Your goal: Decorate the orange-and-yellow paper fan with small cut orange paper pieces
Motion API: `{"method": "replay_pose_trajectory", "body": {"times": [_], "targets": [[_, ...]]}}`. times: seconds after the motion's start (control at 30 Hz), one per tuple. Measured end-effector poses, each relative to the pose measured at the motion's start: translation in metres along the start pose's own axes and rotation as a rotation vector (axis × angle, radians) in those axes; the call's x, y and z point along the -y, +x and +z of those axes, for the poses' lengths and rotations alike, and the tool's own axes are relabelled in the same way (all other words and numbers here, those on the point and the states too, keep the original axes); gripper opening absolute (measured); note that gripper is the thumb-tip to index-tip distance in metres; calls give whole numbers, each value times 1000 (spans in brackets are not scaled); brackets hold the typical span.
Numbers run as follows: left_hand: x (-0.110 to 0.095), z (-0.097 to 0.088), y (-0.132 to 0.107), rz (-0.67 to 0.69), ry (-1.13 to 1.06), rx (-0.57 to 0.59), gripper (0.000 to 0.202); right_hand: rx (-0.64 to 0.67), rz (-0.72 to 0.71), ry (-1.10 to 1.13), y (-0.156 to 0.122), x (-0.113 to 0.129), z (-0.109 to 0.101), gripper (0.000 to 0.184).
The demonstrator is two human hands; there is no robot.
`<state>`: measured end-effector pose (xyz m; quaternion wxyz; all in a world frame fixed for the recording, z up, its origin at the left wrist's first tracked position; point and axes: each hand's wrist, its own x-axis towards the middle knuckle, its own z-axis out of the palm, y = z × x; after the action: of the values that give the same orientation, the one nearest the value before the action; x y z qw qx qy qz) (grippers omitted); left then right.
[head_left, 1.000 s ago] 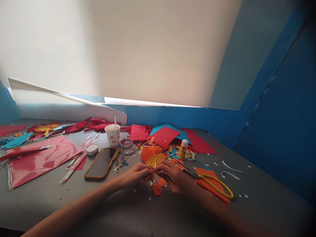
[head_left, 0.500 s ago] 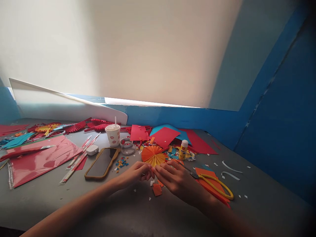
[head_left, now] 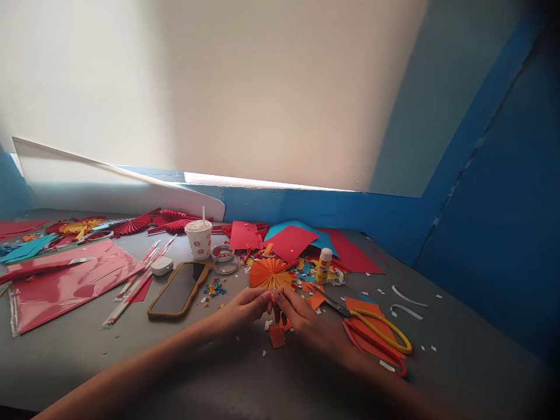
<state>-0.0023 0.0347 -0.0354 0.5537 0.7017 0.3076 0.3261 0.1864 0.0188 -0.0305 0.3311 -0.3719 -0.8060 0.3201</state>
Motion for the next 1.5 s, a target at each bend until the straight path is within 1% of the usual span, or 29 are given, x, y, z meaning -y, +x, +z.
{"method": "replay_pose_trajectory", "body": {"times": [0.2, 0.3, 0.4, 0.53, 0.63, 0.8, 0.93, 1.03, 1.13, 1.23, 1.37, 1.5], "targets": [[-2, 2, -1, -32, 29, 75, 42, 18, 68, 118, 0, -2, 0, 31], [-1, 2, -1, -56, 48, 126, 47, 16, 80, 128, 1, -5, -1, 31], [-3, 2, -2, -58, 90, 144, 49, 10, 89, 122, 1, -6, -3, 29], [-8, 3, -3, -10, 191, 101, 42, 17, 113, 134, 0, -8, -7, 27], [-11, 2, -4, 40, 290, 51, 39, 30, 147, 186, 1, -13, -7, 27], [-10, -1, -4, 141, 515, -47, 33, 110, 248, 320, 3, -23, 0, 29], [-3, -4, -6, 197, 686, -46, 23, 111, 274, 345, 4, -28, 4, 27], [0, -5, -6, 204, 744, -53, 22, 89, 259, 311, 5, -28, 4, 26], [-1, -4, -5, 193, 731, -71, 23, 52, 215, 225, 5, -25, 0, 26], [-4, -2, -3, 161, 642, -75, 30, 24, 135, 107, 3, -19, -8, 27], [-6, 0, -1, 84, 448, -1, 39, 60, 14, -24, 0, -11, -15, 27], [-6, 1, -3, 20, 307, 80, 38, 124, -41, -119, -1, -4, -15, 25]]}}
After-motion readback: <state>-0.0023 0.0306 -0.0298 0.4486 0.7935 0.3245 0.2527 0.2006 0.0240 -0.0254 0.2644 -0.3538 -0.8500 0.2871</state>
